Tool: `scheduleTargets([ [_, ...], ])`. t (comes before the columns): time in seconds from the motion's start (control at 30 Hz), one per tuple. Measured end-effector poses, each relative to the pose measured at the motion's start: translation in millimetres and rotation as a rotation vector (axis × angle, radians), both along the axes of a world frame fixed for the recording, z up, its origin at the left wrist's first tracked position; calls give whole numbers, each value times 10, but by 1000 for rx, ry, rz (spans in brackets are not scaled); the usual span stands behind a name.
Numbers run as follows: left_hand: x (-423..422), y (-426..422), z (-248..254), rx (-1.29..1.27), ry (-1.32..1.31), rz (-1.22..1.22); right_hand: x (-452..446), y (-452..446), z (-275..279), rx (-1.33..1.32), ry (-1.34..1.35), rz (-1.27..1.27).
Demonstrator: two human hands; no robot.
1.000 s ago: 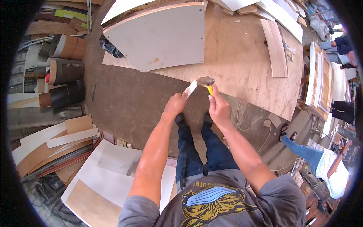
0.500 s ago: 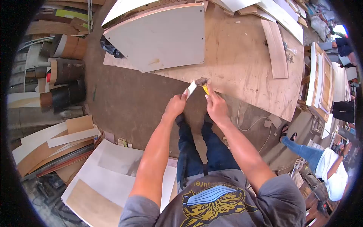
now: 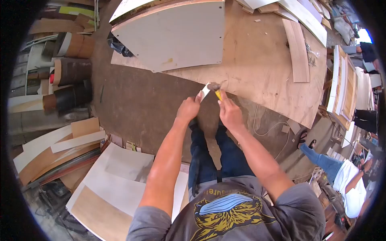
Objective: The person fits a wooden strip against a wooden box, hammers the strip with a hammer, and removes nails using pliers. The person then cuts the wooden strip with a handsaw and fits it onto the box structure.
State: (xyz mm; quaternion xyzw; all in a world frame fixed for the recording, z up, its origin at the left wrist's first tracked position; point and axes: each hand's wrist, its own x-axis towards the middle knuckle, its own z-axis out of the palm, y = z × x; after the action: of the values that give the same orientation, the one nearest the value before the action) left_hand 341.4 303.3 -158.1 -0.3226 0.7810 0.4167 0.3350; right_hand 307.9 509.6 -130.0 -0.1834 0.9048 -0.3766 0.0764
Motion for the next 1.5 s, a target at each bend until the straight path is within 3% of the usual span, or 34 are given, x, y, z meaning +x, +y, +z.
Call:
scheduleTargets([
  [0.07, -42, -14, -11, -33, 20, 12, -80, -29, 79, 110, -123, 85],
  [0.2, 53, -37, -197, -129, 104, 20, -68, -28, 112, -214, 99, -122],
  [0.33, 13, -27, -199, -151, 167, 12, -102, -47, 45, 139, -134, 36],
  [0.43, 40, -23, -89, -106, 74, -33, -189, -14, 191, -85, 130, -16],
  [0.7, 14, -13, -40, -128, 37, -42, -297, -38, 329, 171, -88, 81],
  [0.83, -12, -16, 9, -178, 60, -52, -285, -47, 502, -59, 7, -65],
  [0.93, 3, 6, 83, -147, 33, -69, -148, -79, 278, 248, -153, 71],
  [1.03, -7, -23, 16, -151, 55, -61, -266, -26, 292, 181, -39, 96],
  [1.13, 5, 2, 45, -168, 92, -58, -220, -46, 424, -96, 47, -74],
  [1.23, 25, 55, 78, -193, 72, -66, -43, -79, 254, 284, -180, 82],
  [1.27, -13, 38, 93, -208, 64, -76, -19, -53, 241, 302, -199, 138],
  [1.37, -40, 23, 157, -170, 46, -70, -1, -39, 225, 48, -50, 20],
  [1.4, -55, 7, 150, -193, 61, -75, -45, -63, 240, -65, 123, -24],
  [1.5, 0, 31, 94, -219, 79, -101, -136, -63, 360, -124, 121, -112],
])
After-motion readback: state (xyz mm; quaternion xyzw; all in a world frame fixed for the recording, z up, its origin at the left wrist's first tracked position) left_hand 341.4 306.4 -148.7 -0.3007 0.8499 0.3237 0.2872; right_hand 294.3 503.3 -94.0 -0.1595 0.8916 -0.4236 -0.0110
